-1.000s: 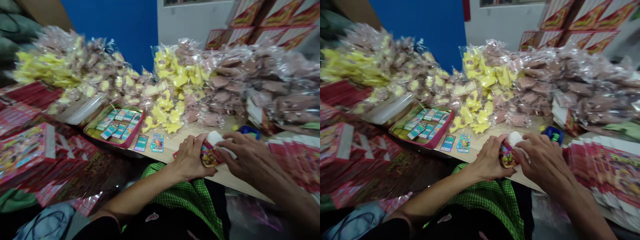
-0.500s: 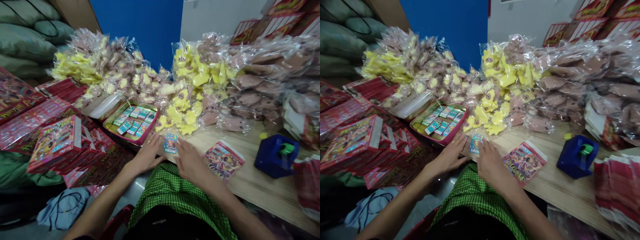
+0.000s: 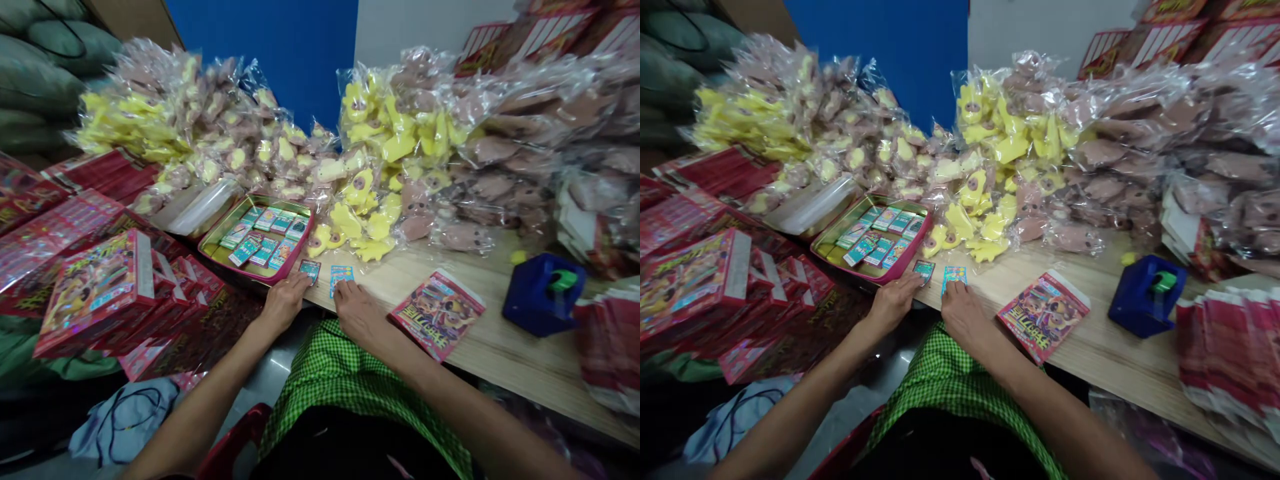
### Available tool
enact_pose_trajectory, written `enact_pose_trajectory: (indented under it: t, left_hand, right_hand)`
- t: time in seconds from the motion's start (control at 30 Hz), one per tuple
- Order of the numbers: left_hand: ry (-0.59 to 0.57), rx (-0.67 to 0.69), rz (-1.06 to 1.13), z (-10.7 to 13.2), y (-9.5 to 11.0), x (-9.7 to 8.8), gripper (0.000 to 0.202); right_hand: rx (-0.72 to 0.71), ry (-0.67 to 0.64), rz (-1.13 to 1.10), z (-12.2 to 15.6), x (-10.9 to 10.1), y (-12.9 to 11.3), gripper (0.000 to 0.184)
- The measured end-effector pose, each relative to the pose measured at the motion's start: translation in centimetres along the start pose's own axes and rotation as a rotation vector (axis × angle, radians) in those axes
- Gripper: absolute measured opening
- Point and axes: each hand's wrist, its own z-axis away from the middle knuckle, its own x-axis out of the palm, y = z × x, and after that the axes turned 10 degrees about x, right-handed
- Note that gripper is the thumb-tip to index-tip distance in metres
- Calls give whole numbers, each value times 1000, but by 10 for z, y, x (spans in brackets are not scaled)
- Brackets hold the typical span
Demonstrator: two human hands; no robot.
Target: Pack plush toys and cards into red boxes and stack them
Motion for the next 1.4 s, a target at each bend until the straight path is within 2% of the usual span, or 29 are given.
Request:
enact_pose_trajectory:
  t: [0.07,0.17,0.23,0.27,0.33,0.4,0.47,0.53,0.6,0.63,0.7,0.73,0.83,0.9,0.97,1.07,1.13,1.23,1.4]
  left_hand:
    - [58,-13,-11,-7,10,-7,33]
    - [312,-141,112,-23,35,-24,23]
    - [435,-279,401,-39,56,-29,17]
    - [436,-335,572,-48,66,-27,17]
    - [351,-390,836,-70,85,-16,21]
    - [272,-381,918,-93,101,4,24]
    - [210,-333,873,-119,116,27,25]
    - [74,-247,783,-145,130,51,45]
    - [-178,-112,692,-170,142,71,67]
    - [-328,-31,648,-181,147,81,70]
    - [-561,107,576,-198,154,95,65]
    - [-625,149,555,-204,155,99,59]
    - [-662,189,536,-210,155,99,39]
    - [-615,219,553,-206,153,85,28]
    - [-469,293,621,-199,150,64,21]
    - [-176,453,706,-184,149,31,16]
    - [-61,515,686,-173,148,18,15]
    - [38,493,645,-157,145,15,16]
    - [142,420,657,-139,136,27,20]
  right_hand:
    - [38,0,-47,-3,-8,7,28]
    - [207,79,-145,-2,-28,23,36]
    - [336,93,-475,3,-44,36,37]
    - [371,64,-722,6,-52,42,38]
    - [367,-1,-1187,15,-64,55,38]
    - [369,34,-1336,27,-71,71,36]
    - [478,190,-1207,43,-76,94,33]
    - [646,373,-992,62,-83,123,31]
    - [785,523,-817,83,-92,153,31]
    - [826,576,-749,92,-97,166,31]
    - [859,632,-639,109,-107,185,32]
    - [857,650,-593,115,-111,190,32]
    - [846,662,-511,126,-119,189,35]
    - [824,655,-469,127,-125,179,29]
    - [759,697,-391,124,-132,166,17]
    - [555,809,-239,117,-148,144,11]
    - [377,818,-168,111,-156,132,18]
    - [178,772,-105,102,-160,118,24]
    - [22,821,-49,92,-151,110,26]
